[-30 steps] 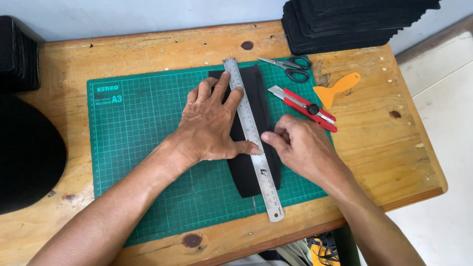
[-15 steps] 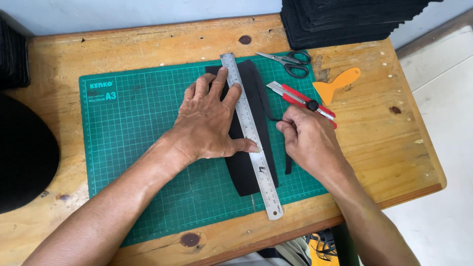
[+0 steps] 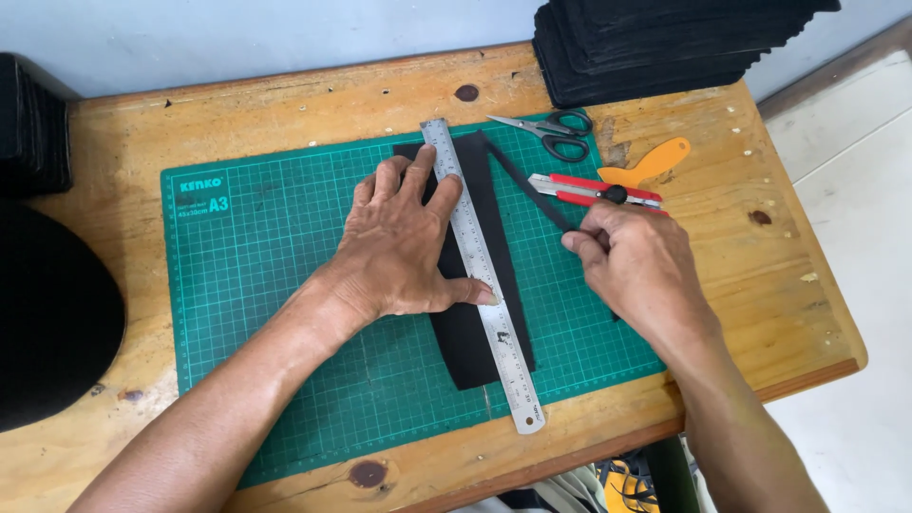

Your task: The person measures and cuts a strip of black fabric using a metal ruler and a red utility knife on a green cutting mat. They then use scissors to trim the edges and a yellow plastic scraper to smooth the surface of the cut piece.

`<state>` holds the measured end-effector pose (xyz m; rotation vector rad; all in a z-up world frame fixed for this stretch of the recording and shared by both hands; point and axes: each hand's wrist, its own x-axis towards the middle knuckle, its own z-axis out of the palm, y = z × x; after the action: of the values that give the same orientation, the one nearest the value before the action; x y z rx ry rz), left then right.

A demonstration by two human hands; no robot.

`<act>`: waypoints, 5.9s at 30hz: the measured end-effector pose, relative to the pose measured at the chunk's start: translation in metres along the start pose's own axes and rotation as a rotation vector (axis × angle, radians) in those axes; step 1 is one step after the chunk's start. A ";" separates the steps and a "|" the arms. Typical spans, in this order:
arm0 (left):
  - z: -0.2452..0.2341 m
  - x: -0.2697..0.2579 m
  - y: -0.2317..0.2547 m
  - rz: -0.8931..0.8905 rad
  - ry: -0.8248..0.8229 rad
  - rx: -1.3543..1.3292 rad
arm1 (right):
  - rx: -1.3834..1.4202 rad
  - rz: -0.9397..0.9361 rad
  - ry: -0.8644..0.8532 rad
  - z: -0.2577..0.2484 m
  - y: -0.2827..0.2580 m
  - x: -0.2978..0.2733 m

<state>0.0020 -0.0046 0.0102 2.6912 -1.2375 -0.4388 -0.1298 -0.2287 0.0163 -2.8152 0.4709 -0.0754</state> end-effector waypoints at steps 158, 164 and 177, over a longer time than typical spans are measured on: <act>-0.029 0.012 -0.056 -0.046 0.447 -1.688 | 1.017 -0.271 -0.504 0.010 -0.053 0.069; -0.027 0.014 -0.058 -0.050 0.441 -1.691 | 0.994 -0.282 -0.498 0.008 -0.057 0.069; -0.025 0.014 -0.057 -0.026 0.445 -1.710 | 0.988 -0.318 -0.505 -0.001 -0.064 0.064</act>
<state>0.0597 0.0221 0.0164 1.1744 -0.2737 -0.4885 -0.0495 -0.1920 0.0363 -1.8052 -0.1294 0.2618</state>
